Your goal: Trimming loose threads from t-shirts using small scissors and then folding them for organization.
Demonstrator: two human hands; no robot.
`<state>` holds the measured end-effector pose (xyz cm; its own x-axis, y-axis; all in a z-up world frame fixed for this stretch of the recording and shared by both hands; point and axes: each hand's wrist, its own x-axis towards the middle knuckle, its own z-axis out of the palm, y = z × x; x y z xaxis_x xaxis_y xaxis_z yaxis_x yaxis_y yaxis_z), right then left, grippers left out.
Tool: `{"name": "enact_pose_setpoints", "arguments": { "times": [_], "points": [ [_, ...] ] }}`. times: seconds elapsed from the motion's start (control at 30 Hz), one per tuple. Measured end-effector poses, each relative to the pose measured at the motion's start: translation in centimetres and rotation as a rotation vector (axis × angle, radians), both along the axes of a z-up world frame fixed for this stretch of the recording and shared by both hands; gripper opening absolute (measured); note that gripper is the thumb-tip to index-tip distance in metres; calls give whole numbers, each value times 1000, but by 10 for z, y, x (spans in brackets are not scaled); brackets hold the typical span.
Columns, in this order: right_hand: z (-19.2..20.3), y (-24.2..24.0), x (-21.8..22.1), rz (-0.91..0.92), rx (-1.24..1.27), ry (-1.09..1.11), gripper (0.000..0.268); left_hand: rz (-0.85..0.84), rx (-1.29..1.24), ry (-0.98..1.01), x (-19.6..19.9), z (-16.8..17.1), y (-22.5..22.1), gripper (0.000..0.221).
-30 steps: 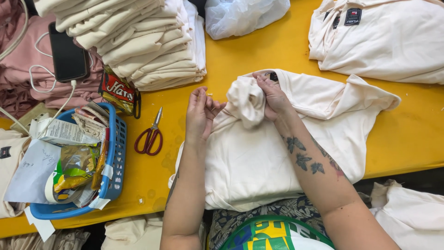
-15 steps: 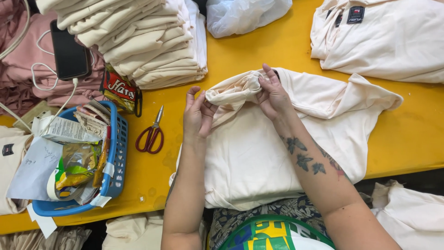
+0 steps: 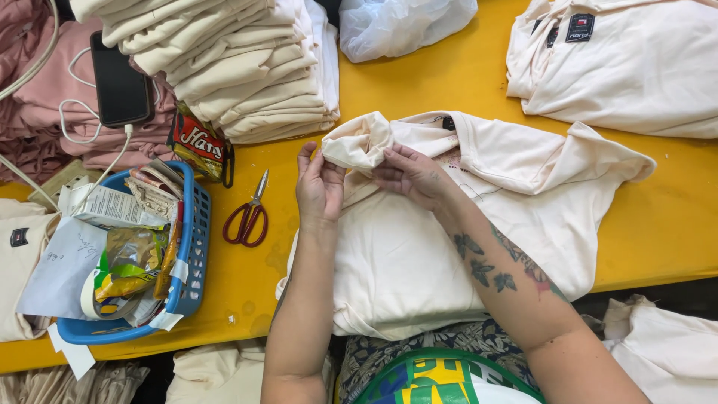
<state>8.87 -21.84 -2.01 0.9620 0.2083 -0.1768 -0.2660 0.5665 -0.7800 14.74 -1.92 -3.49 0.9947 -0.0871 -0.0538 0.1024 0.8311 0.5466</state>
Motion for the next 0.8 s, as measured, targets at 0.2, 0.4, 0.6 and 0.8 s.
{"name": "enact_pose_setpoints", "arguments": {
  "times": [0.2, 0.4, 0.6, 0.8],
  "points": [
    [-14, -6, 7, -206, 278, -55, 6, 24, 1007, -55, -15, -11, 18, 20],
    [0, 22, -8, -178, 254, -26, 17, 322, 2035, -585, -34, 9, 88, 13],
    [-7, 31, -1, -196, 240, -29, 21, 352, 2472, -271, -32, -23, 195, 24],
    [11, 36, -15, -212, 262, -64, 26, -23, 2127, 23, -71, 48, 160, 39]
  ]
}}
